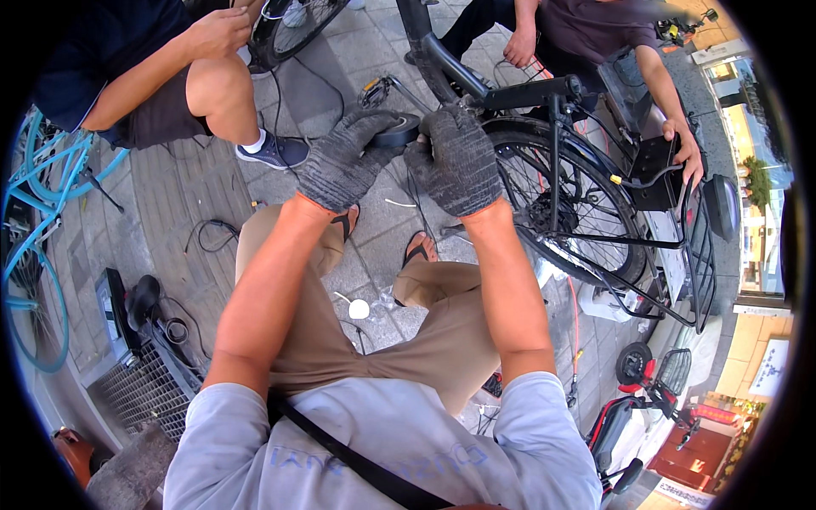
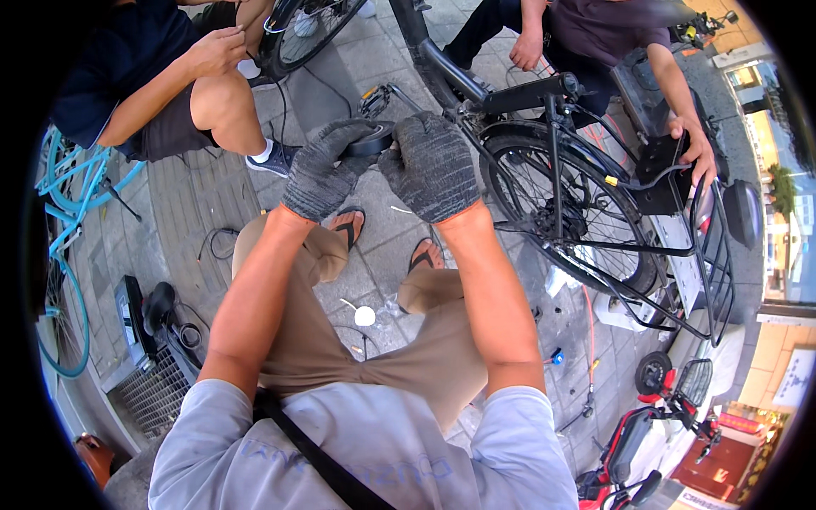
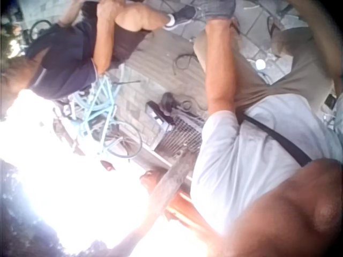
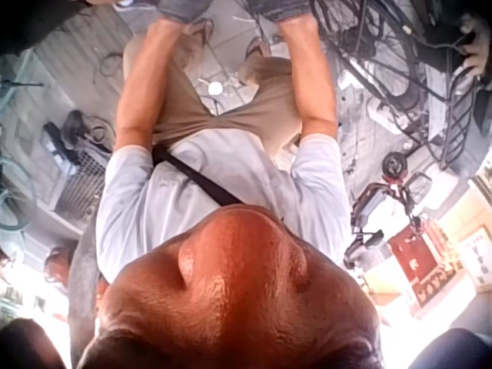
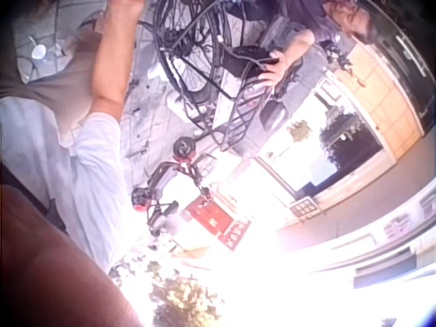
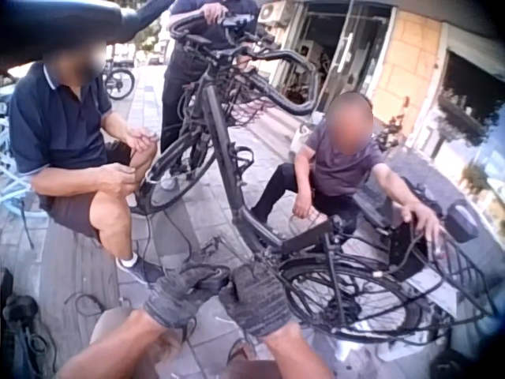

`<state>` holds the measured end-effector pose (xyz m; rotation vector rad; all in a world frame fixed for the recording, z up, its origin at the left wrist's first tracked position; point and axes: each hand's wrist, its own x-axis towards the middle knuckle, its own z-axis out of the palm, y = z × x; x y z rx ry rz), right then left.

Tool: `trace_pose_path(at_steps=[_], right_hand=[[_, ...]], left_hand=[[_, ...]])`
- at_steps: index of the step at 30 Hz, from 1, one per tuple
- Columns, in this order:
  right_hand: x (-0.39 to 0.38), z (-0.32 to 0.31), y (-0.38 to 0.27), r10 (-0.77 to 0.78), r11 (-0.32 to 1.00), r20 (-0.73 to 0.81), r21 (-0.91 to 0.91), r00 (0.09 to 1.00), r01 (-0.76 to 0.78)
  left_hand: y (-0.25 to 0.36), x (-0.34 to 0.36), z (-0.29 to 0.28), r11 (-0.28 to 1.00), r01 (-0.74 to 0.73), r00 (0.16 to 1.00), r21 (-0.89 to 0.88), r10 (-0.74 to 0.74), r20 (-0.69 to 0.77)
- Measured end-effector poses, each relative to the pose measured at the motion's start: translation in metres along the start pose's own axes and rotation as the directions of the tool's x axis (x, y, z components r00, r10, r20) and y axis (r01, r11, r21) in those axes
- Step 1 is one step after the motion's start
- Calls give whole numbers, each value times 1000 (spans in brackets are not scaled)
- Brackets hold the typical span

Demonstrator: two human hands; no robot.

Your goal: The person sits on the sidewalk and works on the wiring of a black bicycle, using electrical tape to secure cables near the frame and pedals. The person handles a roll of tape and manipulates wires with gloved hands while two other men assist nearby.

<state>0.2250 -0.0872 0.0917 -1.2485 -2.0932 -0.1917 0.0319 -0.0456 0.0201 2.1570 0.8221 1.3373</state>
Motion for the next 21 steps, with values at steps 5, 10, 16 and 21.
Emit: trace_pose_path(at_steps=[5,10,16,21], right_hand=[[0,-3,6,136,987,0,91,991,-136],[1,-3,-5,183,958,33,220,983,-186],[6,-3,-13,257,950,120,151,959,-274],[13,1,-5,96,992,101,76,990,-104]], left_hand=[[-1,5,-5,996,67,998,-59,-68,-15],[0,5,-8,997,70,997,38,-68,-47],[3,1,-9,994,63,997,89,-59,-48],[5,4,-13,998,9,999,70,-6,-42]])
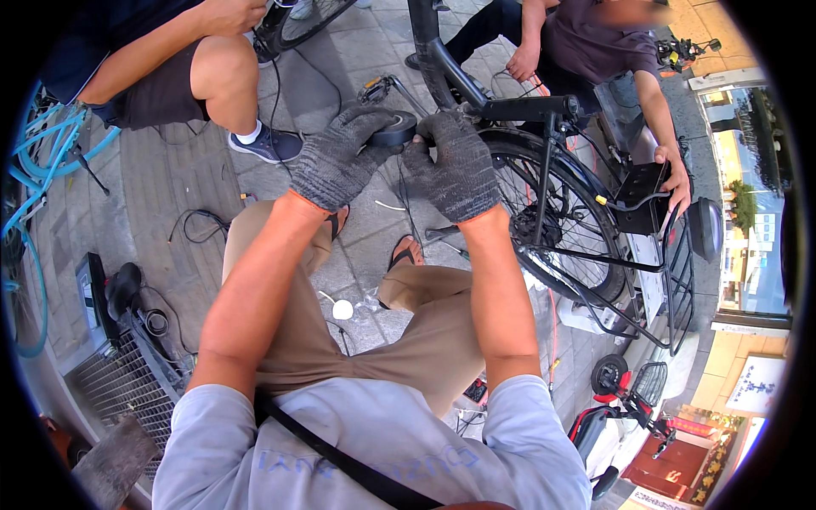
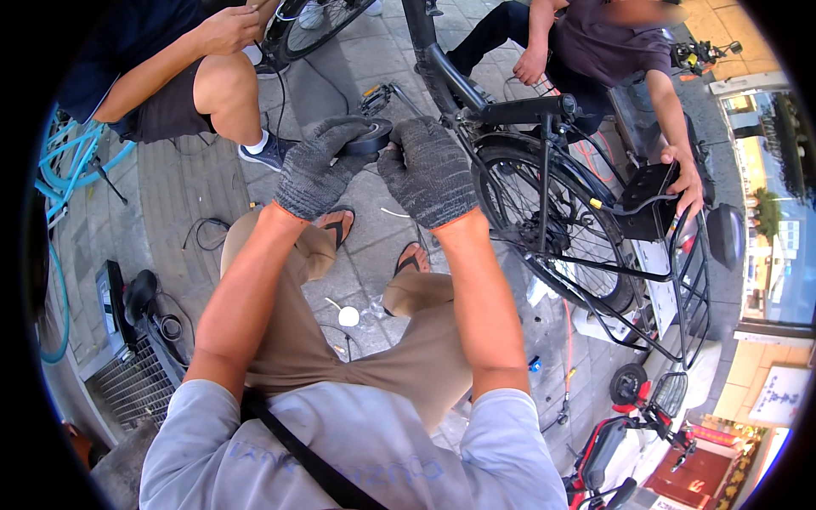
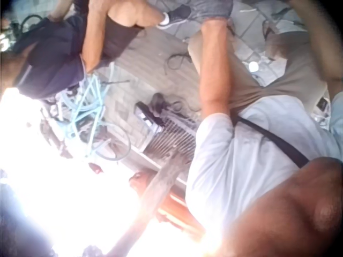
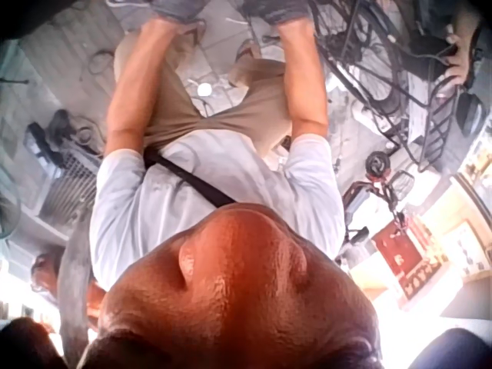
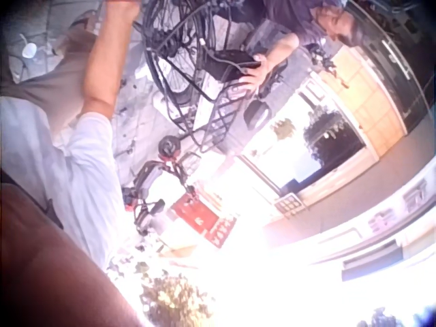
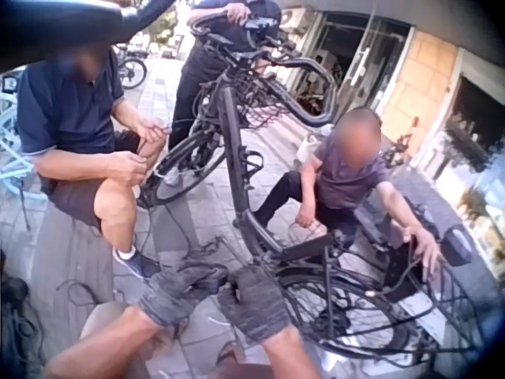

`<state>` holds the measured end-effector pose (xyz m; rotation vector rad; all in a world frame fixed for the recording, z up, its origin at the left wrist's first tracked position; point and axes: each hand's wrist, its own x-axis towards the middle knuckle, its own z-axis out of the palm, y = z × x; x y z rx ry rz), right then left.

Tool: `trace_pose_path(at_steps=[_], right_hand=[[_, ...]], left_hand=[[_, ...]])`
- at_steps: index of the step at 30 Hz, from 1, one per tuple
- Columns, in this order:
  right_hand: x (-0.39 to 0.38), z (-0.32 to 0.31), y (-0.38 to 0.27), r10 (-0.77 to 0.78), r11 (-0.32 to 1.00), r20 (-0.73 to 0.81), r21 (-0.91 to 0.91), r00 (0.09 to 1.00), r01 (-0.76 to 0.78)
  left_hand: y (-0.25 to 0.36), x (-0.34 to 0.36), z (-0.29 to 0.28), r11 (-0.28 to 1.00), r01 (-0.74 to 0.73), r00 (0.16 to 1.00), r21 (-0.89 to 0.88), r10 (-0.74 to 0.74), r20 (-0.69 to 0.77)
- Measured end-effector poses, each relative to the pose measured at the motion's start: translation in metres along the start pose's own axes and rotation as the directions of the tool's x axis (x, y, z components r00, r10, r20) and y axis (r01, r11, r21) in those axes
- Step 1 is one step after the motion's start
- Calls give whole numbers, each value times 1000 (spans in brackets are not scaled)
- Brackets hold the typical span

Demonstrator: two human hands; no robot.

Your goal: The person sits on the sidewalk and works on the wiring of a black bicycle, using electrical tape to secure cables near the frame and pedals. The person handles a roll of tape and manipulates wires with gloved hands while two other men assist nearby.

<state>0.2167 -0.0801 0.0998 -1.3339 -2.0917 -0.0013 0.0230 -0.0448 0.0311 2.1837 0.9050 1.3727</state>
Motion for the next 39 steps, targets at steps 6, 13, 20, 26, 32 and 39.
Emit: trace_pose_path(at_steps=[6,13,20,26,32,39], right_hand=[[1,5,8,-95,995,42,-40,995,96],[-11,10,5,-5,1000,-1,26,1000,5],[-15,9,9,-4,1000,-70,-11,998,3],[-10,0,3,128,991,-19,35,992,-127],[-9,-6,0,161,910,69,376,985,-175],[5,1,-22,38,996,36,80,999,-40]], left_hand=[[-1,0,-4,1000,6,998,-31,-4,68],[-6,-3,-5,998,-58,994,-6,59,88],[-3,-2,-7,997,-51,994,-60,56,92],[-10,-3,0,997,23,997,-80,-16,82],[-12,-4,-8,997,38,999,-71,-37,20],[-11,-8,-22,993,100,994,-68,-97,42]])
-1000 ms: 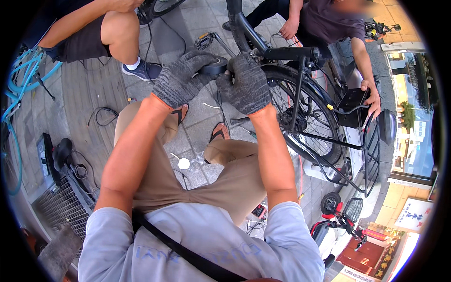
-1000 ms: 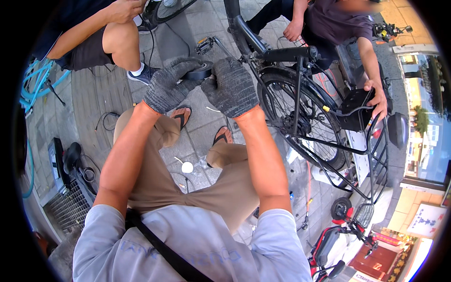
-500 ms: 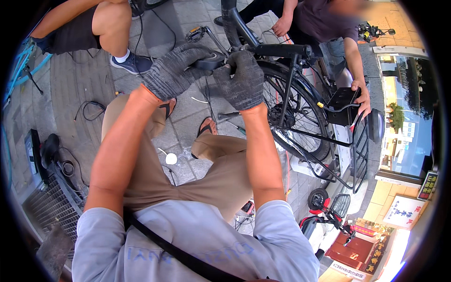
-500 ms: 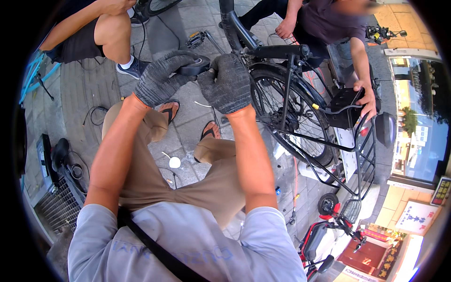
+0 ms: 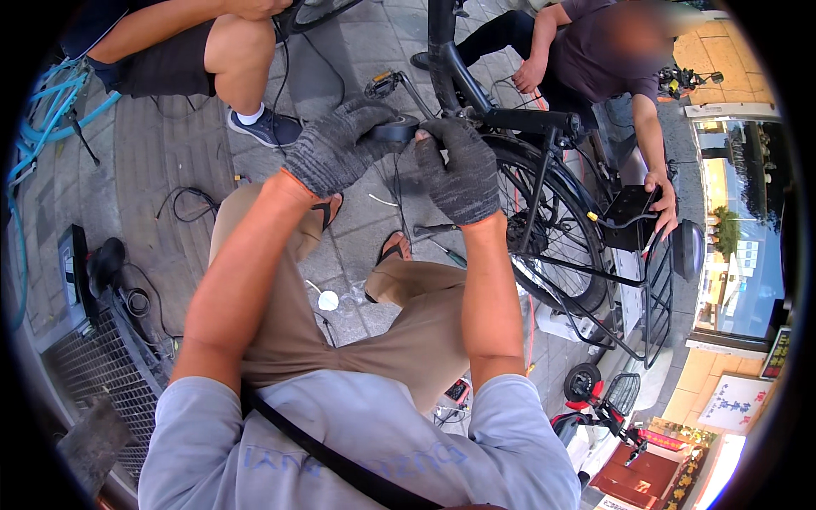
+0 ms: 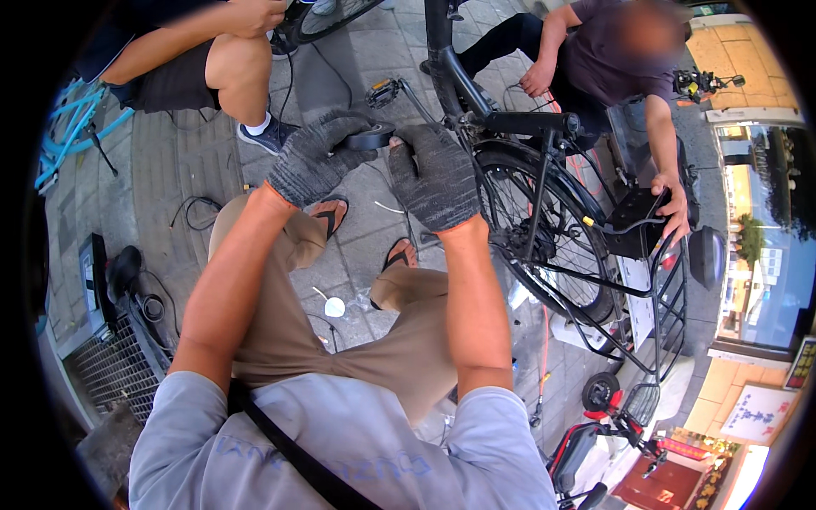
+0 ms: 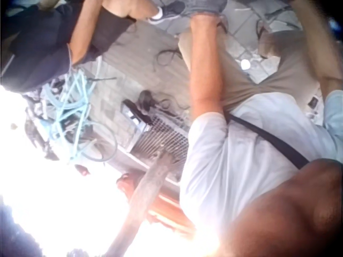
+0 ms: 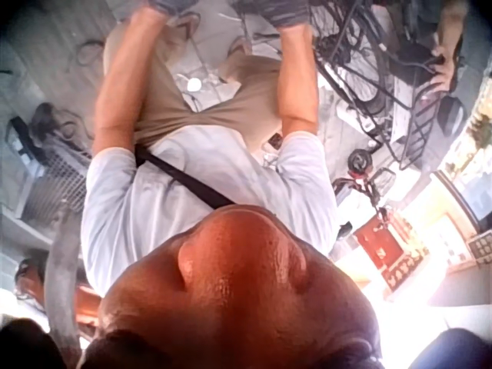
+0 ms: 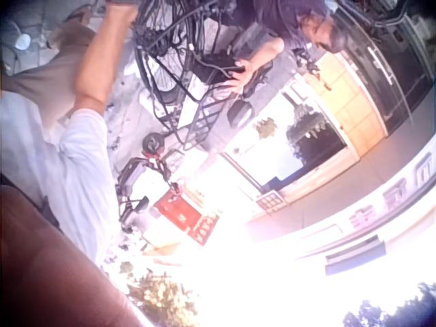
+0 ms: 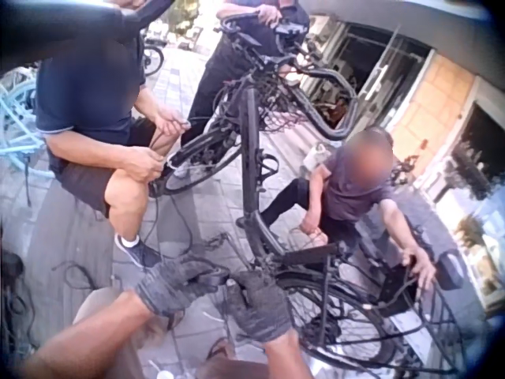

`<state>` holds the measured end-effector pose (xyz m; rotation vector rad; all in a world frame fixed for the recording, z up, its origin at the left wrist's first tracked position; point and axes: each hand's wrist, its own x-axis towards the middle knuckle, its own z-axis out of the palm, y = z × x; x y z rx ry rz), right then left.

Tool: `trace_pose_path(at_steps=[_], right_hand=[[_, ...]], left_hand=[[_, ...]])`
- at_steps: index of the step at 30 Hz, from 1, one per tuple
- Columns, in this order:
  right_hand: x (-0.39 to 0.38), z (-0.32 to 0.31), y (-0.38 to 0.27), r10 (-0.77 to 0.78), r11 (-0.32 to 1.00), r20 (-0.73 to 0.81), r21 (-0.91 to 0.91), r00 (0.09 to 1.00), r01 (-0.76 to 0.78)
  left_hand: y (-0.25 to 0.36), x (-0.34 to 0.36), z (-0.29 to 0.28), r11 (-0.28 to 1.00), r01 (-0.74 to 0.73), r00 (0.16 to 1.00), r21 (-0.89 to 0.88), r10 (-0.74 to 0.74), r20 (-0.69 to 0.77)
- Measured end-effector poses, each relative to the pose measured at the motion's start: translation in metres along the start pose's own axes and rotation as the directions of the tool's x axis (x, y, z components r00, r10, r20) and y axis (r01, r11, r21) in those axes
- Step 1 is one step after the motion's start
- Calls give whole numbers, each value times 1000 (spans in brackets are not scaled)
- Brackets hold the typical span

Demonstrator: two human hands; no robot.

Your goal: The person sits on the sidewalk and works on the wiring of a black bicycle, using electrical tape to secure cables near the frame and pedals. The person handles a roll of tape and manipulates wires with gloved hands while two other men assist nearby.

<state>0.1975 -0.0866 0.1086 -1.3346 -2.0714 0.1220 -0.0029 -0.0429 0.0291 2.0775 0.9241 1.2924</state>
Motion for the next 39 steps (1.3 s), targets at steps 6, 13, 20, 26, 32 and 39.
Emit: trace_pose_path(at_steps=[6,13,20,26,32,39], right_hand=[[8,16,4,119,992,-26,34,993,-118],[24,24,31,573,639,57,594,818,-489],[79,47,30,658,66,252,919,709,-388],[141,74,2,494,-274,537,843,684,-464],[197,89,-24,302,-400,630,765,715,-505],[227,69,-54,308,-195,567,823,764,-533]], left_hand=[[-3,-2,-16,1000,-3,1000,-4,3,20],[0,1,-28,863,365,931,-349,-329,160],[-9,-4,-54,471,274,916,-838,-393,79],[-1,7,-98,431,277,864,-859,-503,26],[13,19,-134,448,293,789,-845,-613,-52],[9,24,-143,402,231,756,-886,-647,-97]])
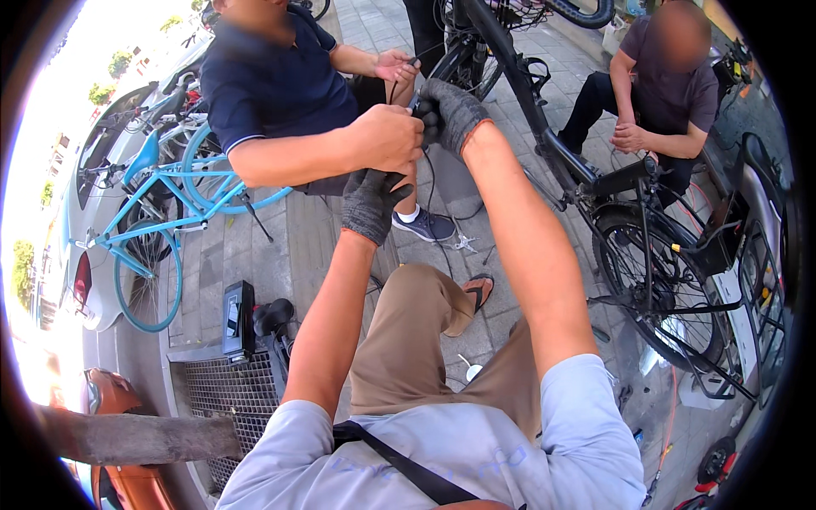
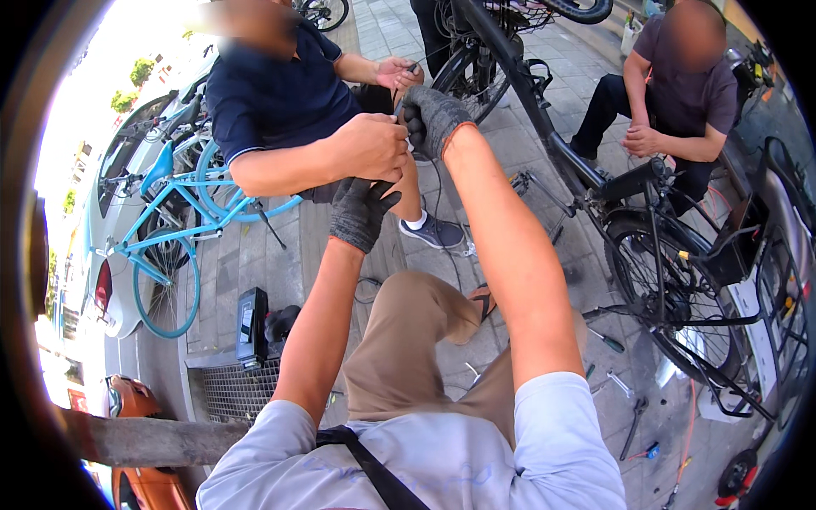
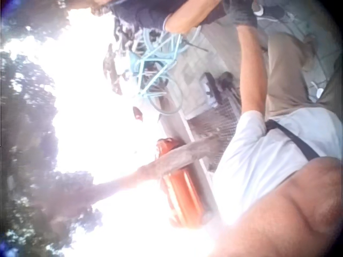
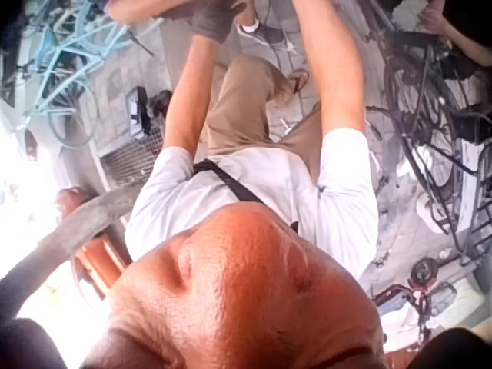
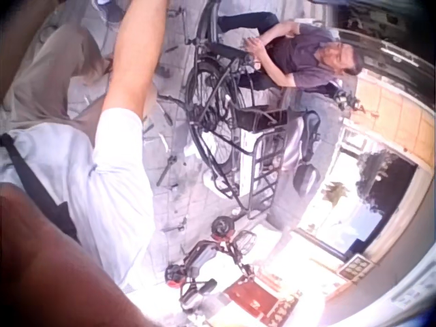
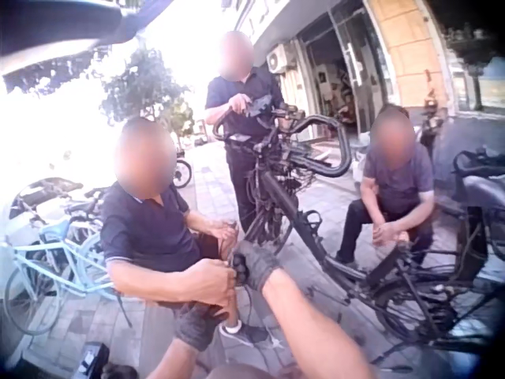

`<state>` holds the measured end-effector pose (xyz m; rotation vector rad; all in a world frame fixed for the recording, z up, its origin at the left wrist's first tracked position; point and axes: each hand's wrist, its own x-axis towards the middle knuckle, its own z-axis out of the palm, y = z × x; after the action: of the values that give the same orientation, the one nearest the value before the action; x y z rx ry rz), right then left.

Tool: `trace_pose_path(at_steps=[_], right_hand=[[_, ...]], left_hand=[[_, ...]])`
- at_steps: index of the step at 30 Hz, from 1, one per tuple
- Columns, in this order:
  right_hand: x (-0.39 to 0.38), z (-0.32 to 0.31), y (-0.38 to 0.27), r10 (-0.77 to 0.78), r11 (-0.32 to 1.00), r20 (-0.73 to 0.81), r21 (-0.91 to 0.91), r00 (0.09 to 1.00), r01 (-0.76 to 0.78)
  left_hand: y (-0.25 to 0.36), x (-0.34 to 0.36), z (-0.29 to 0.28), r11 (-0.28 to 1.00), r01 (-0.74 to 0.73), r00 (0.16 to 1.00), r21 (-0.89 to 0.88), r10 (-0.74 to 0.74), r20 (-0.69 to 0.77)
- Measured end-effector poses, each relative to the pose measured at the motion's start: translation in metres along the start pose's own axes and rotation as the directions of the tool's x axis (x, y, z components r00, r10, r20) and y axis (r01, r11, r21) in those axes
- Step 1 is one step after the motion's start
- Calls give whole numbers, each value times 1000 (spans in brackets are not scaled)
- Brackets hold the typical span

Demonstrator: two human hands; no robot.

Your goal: The person sits on the sidewalk and works on the wiring of a black bicycle, using electrical tape to secure cables near the frame and pedals. The person handles a roll of tape and manipulates wires with gloved hands while two other men assist nearby.

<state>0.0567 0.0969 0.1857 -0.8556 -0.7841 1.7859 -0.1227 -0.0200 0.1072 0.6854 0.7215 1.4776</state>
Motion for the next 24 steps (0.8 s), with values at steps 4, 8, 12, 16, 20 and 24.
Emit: trace_pose_path(at_steps=[4,8,12,16,20,24], right_hand=[[-32,13,-21,-14,1000,36,-1,999,14],[-46,-2,-28,-98,976,97,203,990,76],[-97,-35,-20,-150,978,22,151,989,145],[-140,-100,4,-114,983,-81,135,990,124],[-167,-151,42,-80,950,-142,288,987,118],[-176,-183,56,-33,948,-243,299,969,107]], left_hand=[[-8,4,7,1000,-17,1000,-16,16,-19],[-2,11,12,999,-9,998,-47,12,55],[-9,24,13,994,-63,998,-86,63,-8],[-58,51,33,989,93,984,-111,-108,-138],[-108,23,78,962,271,958,-32,-273,-89],[-165,21,110,931,365,928,-7,-364,-83]])
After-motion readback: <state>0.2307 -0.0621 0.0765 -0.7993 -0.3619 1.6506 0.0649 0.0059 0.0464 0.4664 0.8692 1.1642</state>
